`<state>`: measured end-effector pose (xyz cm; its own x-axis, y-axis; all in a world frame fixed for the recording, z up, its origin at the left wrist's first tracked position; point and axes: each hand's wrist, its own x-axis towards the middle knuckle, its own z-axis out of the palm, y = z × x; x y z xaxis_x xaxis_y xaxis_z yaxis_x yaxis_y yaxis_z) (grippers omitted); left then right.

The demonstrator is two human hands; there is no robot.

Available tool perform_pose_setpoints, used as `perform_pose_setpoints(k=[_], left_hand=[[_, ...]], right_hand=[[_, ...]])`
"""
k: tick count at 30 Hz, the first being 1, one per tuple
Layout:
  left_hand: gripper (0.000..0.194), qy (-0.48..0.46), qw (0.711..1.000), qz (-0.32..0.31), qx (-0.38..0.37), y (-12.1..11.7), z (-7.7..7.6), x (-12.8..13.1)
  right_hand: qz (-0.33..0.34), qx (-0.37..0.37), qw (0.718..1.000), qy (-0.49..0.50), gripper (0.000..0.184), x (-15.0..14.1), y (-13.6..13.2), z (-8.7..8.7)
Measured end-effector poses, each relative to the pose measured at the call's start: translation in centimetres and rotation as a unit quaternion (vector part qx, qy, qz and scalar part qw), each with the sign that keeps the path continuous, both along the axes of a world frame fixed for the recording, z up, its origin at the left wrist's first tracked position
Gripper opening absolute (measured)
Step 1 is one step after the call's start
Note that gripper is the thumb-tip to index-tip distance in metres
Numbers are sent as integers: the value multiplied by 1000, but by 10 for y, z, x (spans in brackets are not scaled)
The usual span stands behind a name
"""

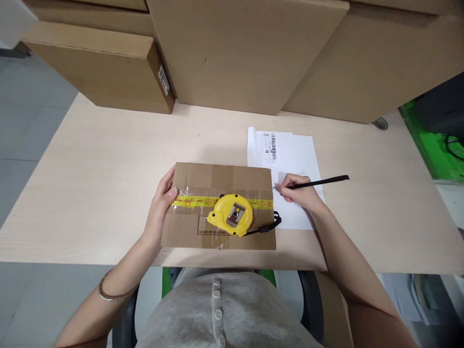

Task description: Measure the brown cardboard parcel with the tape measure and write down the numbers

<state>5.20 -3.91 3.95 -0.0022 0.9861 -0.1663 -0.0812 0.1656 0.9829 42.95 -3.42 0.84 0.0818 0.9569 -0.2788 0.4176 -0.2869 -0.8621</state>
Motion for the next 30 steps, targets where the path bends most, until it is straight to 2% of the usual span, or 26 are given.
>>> perform_pose_setpoints(k=[5,9,12,16,19,22,24,26,27,28,30], left_hand=[[58,12,1000,-17,13,2,-5,-5],[61,27,999,-37,27,1,-10,-10],[65,51,996,-41,58,0,-12,-14],[52,130,978,-77,143,1,-9,-20],[46,146,970,-117,154,6,-8,-26],[47,141,968,-145,147,13,-12,-31],[49,116,969,-164,145,17,-19,-34],[52,73,971,-180,137,21,-25,-36],[54,52,972,-186,130,22,-27,-37],[55,34,973,-192,124,23,-28,-37],[57,14,971,-203,122,22,-30,-37]], right_hand=[[23,-31,999,-30,60,4,0,6],[34,-85,987,-128,61,7,0,17],[49,-117,963,-238,60,3,0,24],[77,-137,922,-353,59,-13,3,29],[96,-146,902,-396,59,-22,6,33],[93,-150,886,-430,56,-28,5,44],[47,-105,891,-439,55,-33,-1,57],[7,26,918,-396,59,-45,-12,72],[11,112,924,-365,61,-53,-19,79],[35,195,920,-338,62,-63,-25,85],[132,316,883,-322,62,-84,-34,93]])
